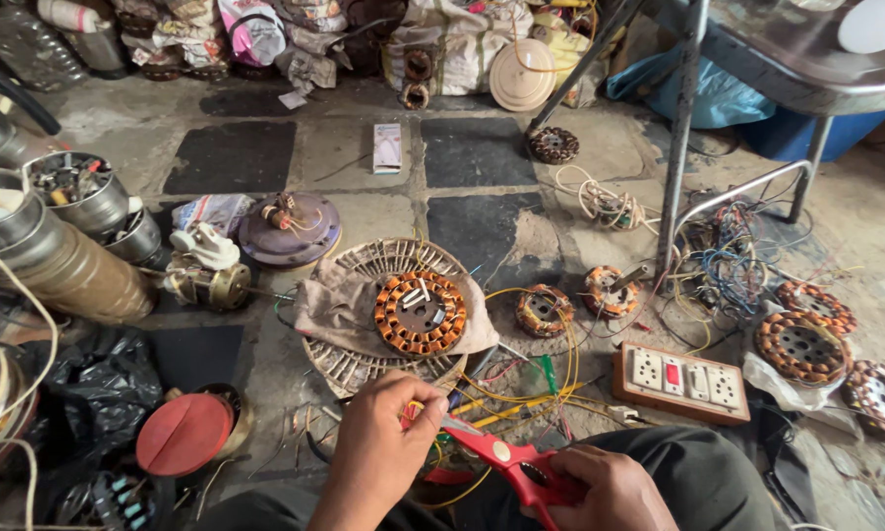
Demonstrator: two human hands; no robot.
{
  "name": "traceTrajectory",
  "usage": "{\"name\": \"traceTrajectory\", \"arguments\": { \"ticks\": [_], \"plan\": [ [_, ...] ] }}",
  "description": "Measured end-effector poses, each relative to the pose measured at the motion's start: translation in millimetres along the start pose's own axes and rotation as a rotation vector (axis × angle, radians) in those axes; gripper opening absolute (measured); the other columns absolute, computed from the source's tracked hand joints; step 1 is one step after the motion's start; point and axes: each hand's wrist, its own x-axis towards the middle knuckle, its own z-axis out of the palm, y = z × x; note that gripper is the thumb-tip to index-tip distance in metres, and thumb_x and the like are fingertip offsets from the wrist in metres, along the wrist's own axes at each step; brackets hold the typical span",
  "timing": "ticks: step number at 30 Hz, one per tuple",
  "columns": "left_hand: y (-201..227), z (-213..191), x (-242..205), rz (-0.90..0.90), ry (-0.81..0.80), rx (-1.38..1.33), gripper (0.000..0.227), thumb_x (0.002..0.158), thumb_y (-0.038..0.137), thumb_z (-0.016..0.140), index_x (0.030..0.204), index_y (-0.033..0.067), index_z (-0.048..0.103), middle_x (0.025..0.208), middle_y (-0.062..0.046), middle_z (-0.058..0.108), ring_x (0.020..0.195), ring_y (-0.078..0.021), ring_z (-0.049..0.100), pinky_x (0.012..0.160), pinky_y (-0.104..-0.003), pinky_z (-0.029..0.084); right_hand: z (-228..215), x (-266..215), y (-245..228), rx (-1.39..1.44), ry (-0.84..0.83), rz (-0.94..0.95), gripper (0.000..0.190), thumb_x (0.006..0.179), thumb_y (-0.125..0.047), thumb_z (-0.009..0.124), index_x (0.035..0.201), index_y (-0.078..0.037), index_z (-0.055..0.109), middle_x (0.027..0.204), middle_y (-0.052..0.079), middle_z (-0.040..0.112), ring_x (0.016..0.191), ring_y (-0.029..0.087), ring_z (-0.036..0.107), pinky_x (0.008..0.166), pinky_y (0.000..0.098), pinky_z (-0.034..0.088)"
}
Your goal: The person repairs a ceiling fan stator by stripping wire insulation with a tool, connecting wires to the electrical leads, and applying tape. They handle a stator, wires, and tools while sitting on the workshop floor among other fan components.
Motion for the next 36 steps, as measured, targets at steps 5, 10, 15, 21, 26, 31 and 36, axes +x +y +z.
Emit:
{"name": "traceTrajectory", "arguments": {
  "ticks": [5, 10, 15, 21, 26, 31, 36],
  "plan": [
    [-11, 10, -11, 0.071, 0.017, 0.128, 0.011, 0.085, 0.015, 0.073, 0.085, 0.0055, 0.066, 0.086, -0.01, 0.068, 0.09, -0.034, 0.065, 0.078, -0.046, 0.051, 10, 5, 10, -0.09, -0.124, 0.011, 0.056, 0.057, -0.046, 0.099, 0.1, -0.016, 0.08, 0.085, 0.006, 0.076, 0.074, 0.023, 0.077, 0.066, 0.035, 0.059],
    [-12, 14, 4, 0.146, 0.212, 0.114, 0.008, 0.092, 0.01, 0.063, 0.093, 0.0041, 0.058, 0.09, -0.014, 0.066, 0.09, -0.0367, 0.063, 0.079, -0.047, 0.049, 6, 11, 5, -0.185, -0.284, 0.19, 0.052, 0.064, -0.049, 0.093, 0.103, -0.017, 0.079, 0.087, 0.007, 0.076, 0.084, 0.025, 0.076, 0.075, 0.0364, 0.059],
    [-2, 6, 35, 0.194, 0.0, 0.242, 0.007, 0.092, 0.008, 0.061, 0.091, 0.004, 0.057, 0.088, -0.015, 0.066, 0.093, -0.0371, 0.063, 0.081, -0.047, 0.048, 2, 29, -21, -0.151, -0.212, 0.007, 0.046, 0.078, -0.036, 0.083, 0.116, -0.012, 0.073, 0.108, 0.012, 0.073, 0.102, 0.031, 0.07, 0.088, 0.0402, 0.055],
    [-2, 32, 52, 0.209, -0.206, 0.31, 0.007, 0.091, 0.006, 0.061, 0.096, 0.004, 0.056, 0.092, -0.016, 0.064, 0.094, -0.0374, 0.062, 0.082, -0.049, 0.047, -2, 75, -76, 0.029, 0.341, -0.355, 0.045, 0.08, -0.013, 0.072, 0.123, -0.001, 0.066, 0.11, 0.018, 0.069, 0.099, 0.037, 0.067, 0.081, 0.0423, 0.055],
    [-24, 45, 50, 0.296, -0.114, 0.223, 0.012, 0.091, 0.007, 0.063, 0.1, 0.0041, 0.056, 0.094, -0.016, 0.064, 0.095, -0.0387, 0.061, 0.081, -0.05, 0.047, 16, 111, -67, -0.048, 0.299, -0.451, 0.018, 0.084, -0.012, 0.072, 0.102, -0.008, 0.072, 0.096, 0.009, 0.072, 0.091, 0.034, 0.068, 0.079, 0.0423, 0.055],
    [-40, 51, 63, 0.301, -0.118, 0.223, 0.011, 0.093, 0.01, 0.064, 0.097, 0.0054, 0.056, 0.092, -0.013, 0.063, 0.091, -0.0358, 0.06, 0.08, -0.048, 0.047, 39, 133, -41, 0.409, -0.004, 0.12, 0.018, 0.095, -0.021, 0.065, 0.1, -0.005, 0.071, 0.079, 0.006, 0.071, 0.07, 0.021, 0.066, 0.064, 0.0345, 0.055],
    [-36, 55, 73, 0.328, -0.059, 0.239, 0.01, 0.094, 0.012, 0.065, 0.096, 0.0062, 0.056, 0.09, -0.013, 0.061, 0.089, -0.0358, 0.06, 0.077, -0.048, 0.047, 44, 148, -16, 1.125, -0.14, 0.327, 0.027, 0.1, -0.024, 0.062, 0.095, 0.003, 0.066, 0.075, 0.005, 0.066, 0.064, 0.011, 0.06, 0.059, 0.0285, 0.051]
  ]
}}
